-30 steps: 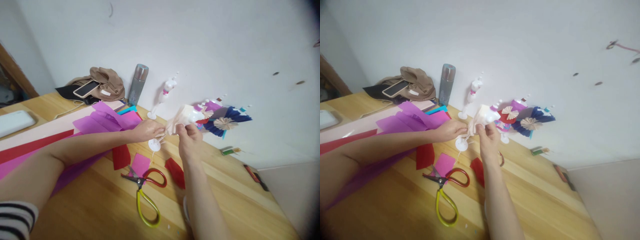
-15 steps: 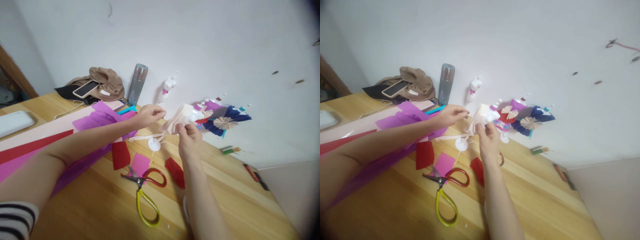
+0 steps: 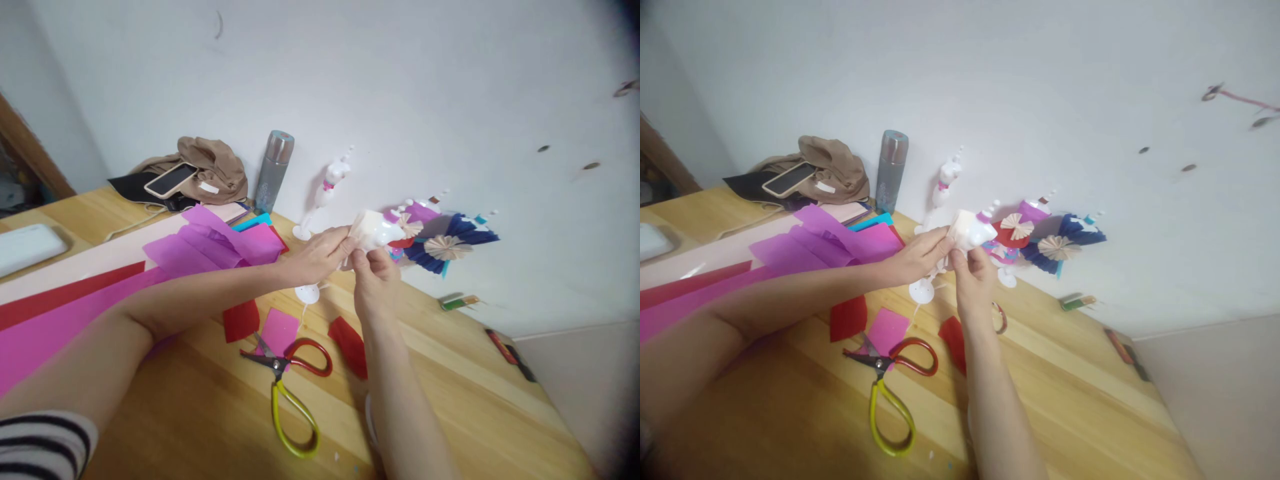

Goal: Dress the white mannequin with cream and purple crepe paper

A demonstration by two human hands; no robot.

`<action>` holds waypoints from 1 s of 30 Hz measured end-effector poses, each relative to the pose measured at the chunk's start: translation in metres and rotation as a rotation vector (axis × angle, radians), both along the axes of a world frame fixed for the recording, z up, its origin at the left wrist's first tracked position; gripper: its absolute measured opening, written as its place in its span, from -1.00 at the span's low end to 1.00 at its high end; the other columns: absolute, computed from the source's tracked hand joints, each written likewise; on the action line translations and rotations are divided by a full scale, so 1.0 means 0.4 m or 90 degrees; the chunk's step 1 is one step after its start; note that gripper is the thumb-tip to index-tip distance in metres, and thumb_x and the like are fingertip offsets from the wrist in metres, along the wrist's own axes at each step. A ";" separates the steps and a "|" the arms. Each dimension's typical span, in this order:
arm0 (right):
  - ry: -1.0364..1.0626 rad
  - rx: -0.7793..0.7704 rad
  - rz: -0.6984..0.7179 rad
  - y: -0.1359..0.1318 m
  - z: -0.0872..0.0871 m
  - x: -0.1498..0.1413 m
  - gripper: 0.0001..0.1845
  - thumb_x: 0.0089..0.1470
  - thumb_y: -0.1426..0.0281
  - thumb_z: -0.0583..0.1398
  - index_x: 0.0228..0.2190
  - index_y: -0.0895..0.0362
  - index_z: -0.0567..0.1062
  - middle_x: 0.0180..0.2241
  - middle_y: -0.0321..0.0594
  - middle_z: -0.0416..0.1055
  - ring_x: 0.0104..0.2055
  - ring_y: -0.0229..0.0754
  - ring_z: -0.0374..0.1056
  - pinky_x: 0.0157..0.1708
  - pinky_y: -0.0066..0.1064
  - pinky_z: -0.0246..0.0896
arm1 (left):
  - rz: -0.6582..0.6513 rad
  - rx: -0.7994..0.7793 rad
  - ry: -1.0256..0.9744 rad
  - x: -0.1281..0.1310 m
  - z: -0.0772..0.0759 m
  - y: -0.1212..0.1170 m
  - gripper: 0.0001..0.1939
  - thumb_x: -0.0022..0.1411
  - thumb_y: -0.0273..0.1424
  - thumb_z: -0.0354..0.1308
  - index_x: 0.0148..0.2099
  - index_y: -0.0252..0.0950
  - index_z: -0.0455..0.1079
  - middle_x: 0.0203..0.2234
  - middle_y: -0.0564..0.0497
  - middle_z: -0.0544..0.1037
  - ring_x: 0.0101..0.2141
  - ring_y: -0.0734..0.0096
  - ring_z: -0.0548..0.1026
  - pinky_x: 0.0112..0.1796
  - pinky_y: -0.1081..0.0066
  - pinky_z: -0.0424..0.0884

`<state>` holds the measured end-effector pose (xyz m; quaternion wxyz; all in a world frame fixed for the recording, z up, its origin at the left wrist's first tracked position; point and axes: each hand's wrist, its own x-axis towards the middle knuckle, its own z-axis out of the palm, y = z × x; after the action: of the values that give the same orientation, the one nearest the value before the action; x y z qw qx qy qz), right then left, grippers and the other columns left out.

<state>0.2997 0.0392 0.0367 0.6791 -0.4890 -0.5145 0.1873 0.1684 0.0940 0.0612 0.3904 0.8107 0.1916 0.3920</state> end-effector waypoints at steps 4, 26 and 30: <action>-0.016 -0.006 -0.009 0.000 0.002 -0.001 -0.76 -0.03 0.19 0.31 -0.48 0.06 0.43 -0.47 -0.32 0.40 -0.33 -0.16 0.36 -0.24 -0.27 0.33 | -0.023 -0.015 -0.034 -0.005 -0.001 -0.007 -0.70 0.47 -0.29 -0.16 -0.09 -0.32 0.34 -0.19 -0.13 0.51 -0.13 0.24 0.48 -0.04 0.26 0.37; -0.007 -0.003 -0.029 0.000 0.005 -0.011 -0.67 -0.03 0.22 0.31 -0.58 0.08 0.30 -0.52 -0.36 0.37 -0.36 -0.22 0.35 -0.28 -0.34 0.32 | 0.074 0.016 -0.175 0.000 -0.068 -0.015 -0.67 0.43 -0.22 0.01 -0.25 -0.33 0.45 -0.32 -0.06 0.55 -0.23 0.34 0.51 -0.14 0.35 0.44; 0.000 -0.003 -0.026 0.000 0.003 -0.010 -0.72 -0.04 0.21 0.32 -0.54 0.07 0.37 -0.52 -0.36 0.37 -0.31 -0.18 0.38 -0.23 -0.30 0.32 | 0.082 0.018 -0.154 -0.006 -0.056 -0.023 -0.69 0.43 -0.25 0.01 -0.22 -0.34 0.47 -0.34 -0.04 0.54 -0.27 0.37 0.48 -0.18 0.36 0.42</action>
<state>0.2957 0.0393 0.0379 0.6818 -0.5009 -0.5038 0.1744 0.1662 0.0846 0.0389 0.3731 0.7490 0.1889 0.5139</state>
